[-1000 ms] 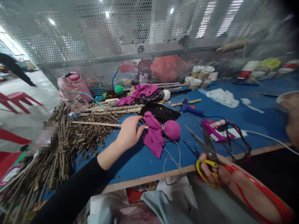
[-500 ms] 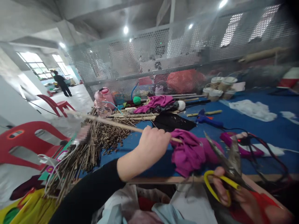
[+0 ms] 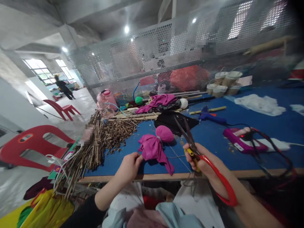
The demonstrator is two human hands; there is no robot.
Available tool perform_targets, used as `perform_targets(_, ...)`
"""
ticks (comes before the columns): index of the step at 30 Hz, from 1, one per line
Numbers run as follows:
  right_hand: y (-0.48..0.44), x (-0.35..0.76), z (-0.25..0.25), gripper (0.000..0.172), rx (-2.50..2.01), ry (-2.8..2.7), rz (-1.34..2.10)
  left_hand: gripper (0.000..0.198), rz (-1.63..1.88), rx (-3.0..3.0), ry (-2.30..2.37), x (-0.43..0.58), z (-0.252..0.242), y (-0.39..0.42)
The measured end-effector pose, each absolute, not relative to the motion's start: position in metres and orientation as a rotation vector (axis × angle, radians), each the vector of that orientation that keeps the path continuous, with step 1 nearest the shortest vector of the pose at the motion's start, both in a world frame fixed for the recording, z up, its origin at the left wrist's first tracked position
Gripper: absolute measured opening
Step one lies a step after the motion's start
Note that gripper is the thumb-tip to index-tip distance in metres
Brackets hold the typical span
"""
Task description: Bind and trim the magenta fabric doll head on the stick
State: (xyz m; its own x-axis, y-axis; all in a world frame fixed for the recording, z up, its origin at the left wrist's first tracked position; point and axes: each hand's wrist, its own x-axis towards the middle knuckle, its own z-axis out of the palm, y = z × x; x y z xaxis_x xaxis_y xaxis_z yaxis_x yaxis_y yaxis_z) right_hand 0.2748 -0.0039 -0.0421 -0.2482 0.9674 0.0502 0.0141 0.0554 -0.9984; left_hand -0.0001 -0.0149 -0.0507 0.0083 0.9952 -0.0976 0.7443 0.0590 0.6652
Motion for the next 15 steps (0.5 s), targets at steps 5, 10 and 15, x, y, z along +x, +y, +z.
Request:
perform_targets(5,0.012,0.257,-0.036,0.060,-1.094,-1.414,1.409,0.028,0.635,1.459,1.686,0.001,-0.049,-0.010)
perform_targets(10,0.032,0.248,-0.018,0.044,-1.282,-1.743,0.950,0.019,0.556,1.710,1.834,-0.002,-0.043,-0.001)
perform_targets(15,0.036,0.240,-0.015,0.046,-1.193,-1.611,1.189,0.017,0.456,2.349,2.069,0.003,-0.041,0.006)
